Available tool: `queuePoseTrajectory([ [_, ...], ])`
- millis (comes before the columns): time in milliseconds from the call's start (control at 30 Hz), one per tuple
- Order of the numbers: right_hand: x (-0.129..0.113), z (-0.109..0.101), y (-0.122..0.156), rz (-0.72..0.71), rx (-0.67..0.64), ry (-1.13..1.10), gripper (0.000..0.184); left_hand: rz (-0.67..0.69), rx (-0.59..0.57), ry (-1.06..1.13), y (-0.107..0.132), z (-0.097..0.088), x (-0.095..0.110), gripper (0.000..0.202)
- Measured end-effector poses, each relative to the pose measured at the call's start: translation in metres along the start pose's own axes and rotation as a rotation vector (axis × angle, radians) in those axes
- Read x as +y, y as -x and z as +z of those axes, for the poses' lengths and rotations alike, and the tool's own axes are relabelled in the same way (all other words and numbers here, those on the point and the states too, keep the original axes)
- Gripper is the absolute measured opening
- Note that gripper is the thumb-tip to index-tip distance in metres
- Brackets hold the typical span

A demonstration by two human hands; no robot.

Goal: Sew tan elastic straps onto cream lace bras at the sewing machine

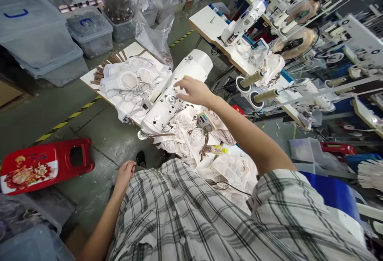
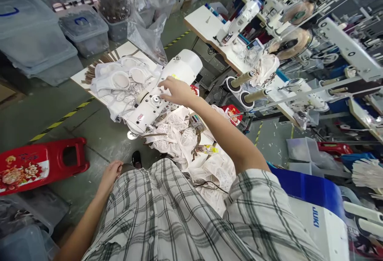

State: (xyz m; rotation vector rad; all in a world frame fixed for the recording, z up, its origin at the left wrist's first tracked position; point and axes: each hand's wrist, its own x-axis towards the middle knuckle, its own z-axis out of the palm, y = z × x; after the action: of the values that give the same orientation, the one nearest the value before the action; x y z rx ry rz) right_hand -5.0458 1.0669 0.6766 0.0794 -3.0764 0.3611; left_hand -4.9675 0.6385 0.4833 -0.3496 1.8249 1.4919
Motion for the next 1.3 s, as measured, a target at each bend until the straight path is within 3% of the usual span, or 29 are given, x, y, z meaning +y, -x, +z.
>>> queuePoseTrajectory([
  [67, 0.005, 0.004, 0.014, -0.113, -0.081, -0.053, 0.057, -0.002, 0.003, 0.005, 0.001, 0.001, 0.0, 0.029],
  [133, 0.005, 0.009, 0.02, -0.149, -0.097, -0.057, 0.061, -0.003, -0.004, 0.0, 0.003, 0.002, 0.001, 0.029],
  [333, 0.005, 0.025, 0.01, -0.028, -0.068, -0.315, 0.059, -0.008, -0.048, -0.057, 0.008, 0.008, 0.01, 0.028],
  [533, 0.003, 0.041, -0.001, 0.088, 0.076, -0.412, 0.072, -0.036, -0.049, -0.088, 0.007, 0.01, 0.017, 0.027],
  [667, -0.003, 0.035, 0.016, 0.069, 0.166, -0.383, 0.079, -0.037, -0.038, -0.105, 0.008, 0.016, 0.017, 0.026],
  [767, 0.0, 0.034, 0.054, 0.145, 0.293, -0.423, 0.065, -0.044, -0.038, -0.127, 0.01, 0.024, 0.014, 0.026],
  [867, 0.01, 0.051, 0.107, 0.295, 0.351, -0.555, 0.045, -0.047, -0.047, -0.163, 0.011, 0.036, 0.012, 0.025],
  [933, 0.017, 0.073, 0.148, 0.376, 0.3, -0.652, 0.037, -0.045, -0.055, -0.195, 0.013, 0.047, 0.013, 0.024],
  [1067, 0.021, 0.119, 0.227, 0.502, 0.073, -0.824, 0.031, -0.024, -0.061, -0.268, 0.021, 0.076, 0.019, 0.025],
  [1200, 0.015, 0.154, 0.292, 0.532, 0.036, -0.902, 0.03, 0.021, -0.071, -0.346, 0.033, 0.106, 0.02, 0.028],
  [1300, 0.009, 0.172, 0.325, 0.533, 0.023, -0.96, 0.028, 0.055, -0.075, -0.411, 0.038, 0.124, 0.019, 0.032],
])
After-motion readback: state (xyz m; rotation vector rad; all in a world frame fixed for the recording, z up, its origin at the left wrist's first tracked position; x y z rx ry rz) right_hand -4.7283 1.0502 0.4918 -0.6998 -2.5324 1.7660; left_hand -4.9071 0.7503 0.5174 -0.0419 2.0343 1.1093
